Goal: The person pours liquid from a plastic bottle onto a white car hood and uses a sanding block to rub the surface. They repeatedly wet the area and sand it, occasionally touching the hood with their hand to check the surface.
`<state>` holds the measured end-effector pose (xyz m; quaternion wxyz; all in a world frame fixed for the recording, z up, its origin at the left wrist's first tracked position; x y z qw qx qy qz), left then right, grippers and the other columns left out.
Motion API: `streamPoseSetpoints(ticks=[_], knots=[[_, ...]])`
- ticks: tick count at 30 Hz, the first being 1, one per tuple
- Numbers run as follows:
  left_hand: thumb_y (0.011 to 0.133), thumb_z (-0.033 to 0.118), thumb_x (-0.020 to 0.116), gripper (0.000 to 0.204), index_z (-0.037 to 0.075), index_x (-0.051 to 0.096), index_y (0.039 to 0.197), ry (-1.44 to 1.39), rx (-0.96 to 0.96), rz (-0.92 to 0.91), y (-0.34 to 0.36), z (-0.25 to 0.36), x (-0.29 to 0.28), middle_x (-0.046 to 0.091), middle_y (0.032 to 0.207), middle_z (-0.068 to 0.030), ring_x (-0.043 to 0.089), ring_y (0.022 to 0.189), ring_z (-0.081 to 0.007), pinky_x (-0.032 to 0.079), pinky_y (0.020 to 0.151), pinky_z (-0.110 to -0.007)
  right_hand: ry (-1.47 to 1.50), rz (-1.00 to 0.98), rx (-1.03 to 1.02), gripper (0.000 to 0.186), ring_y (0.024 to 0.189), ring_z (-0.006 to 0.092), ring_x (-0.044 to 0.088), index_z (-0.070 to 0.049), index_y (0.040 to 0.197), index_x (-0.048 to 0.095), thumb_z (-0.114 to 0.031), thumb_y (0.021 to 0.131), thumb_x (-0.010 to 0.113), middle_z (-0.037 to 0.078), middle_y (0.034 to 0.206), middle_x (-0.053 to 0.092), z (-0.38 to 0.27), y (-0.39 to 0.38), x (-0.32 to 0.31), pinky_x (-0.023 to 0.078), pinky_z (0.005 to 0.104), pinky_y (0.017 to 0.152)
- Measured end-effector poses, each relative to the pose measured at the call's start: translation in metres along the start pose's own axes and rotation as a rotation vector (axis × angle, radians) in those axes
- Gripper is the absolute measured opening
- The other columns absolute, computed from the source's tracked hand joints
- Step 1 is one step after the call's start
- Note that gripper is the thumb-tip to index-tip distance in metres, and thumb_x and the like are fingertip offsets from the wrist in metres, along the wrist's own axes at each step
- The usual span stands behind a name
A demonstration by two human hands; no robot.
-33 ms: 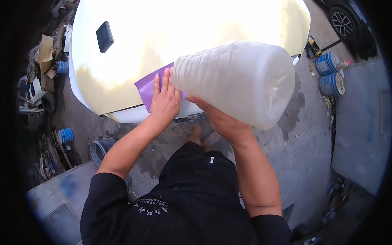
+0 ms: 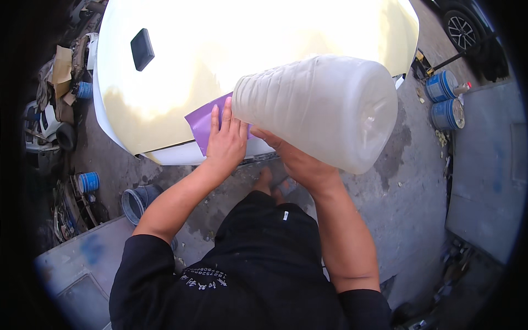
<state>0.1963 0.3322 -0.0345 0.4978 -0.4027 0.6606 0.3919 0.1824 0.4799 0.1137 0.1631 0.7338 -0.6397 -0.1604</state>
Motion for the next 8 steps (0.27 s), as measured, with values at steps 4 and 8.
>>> streamPoseSetpoints(ticks=[4,8], knots=[[0.089,0.011,0.046,0.052,-0.006,0.046,0.138,-0.031,-0.076,0.059,0.01,-0.026,-0.004,0.037,0.151,-0.024,0.027,0.146,-0.0369,0.014,0.116,-0.062,-0.095,-0.125,-0.09,0.052,0.101,0.0179,0.06,-0.001,0.125,0.056,0.003,0.079,0.079,0.008,0.115,0.063,-0.005,0.0,0.009,0.052,0.0338,0.09],[0.091,0.016,0.048,0.054,-0.002,0.046,0.141,0.147,-0.069,-0.03,0.029,-0.038,-0.003,0.032,0.155,-0.0212,0.023,0.147,-0.0371,0.011,0.117,-0.06,-0.153,-0.123,-0.044,0.053,0.102,0.0185,0.06,-0.001,0.126,0.055,0.004,0.079,0.079,0.009,0.116,0.063,-0.001,0.0,0.01,0.052,0.0343,0.091]])
Point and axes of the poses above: each hand's wrist, its own y-axis towards the middle knuckle, its own x-axis out of the palm, z = x × y, the point moved 9 cm from there along y, towards the middle knuckle
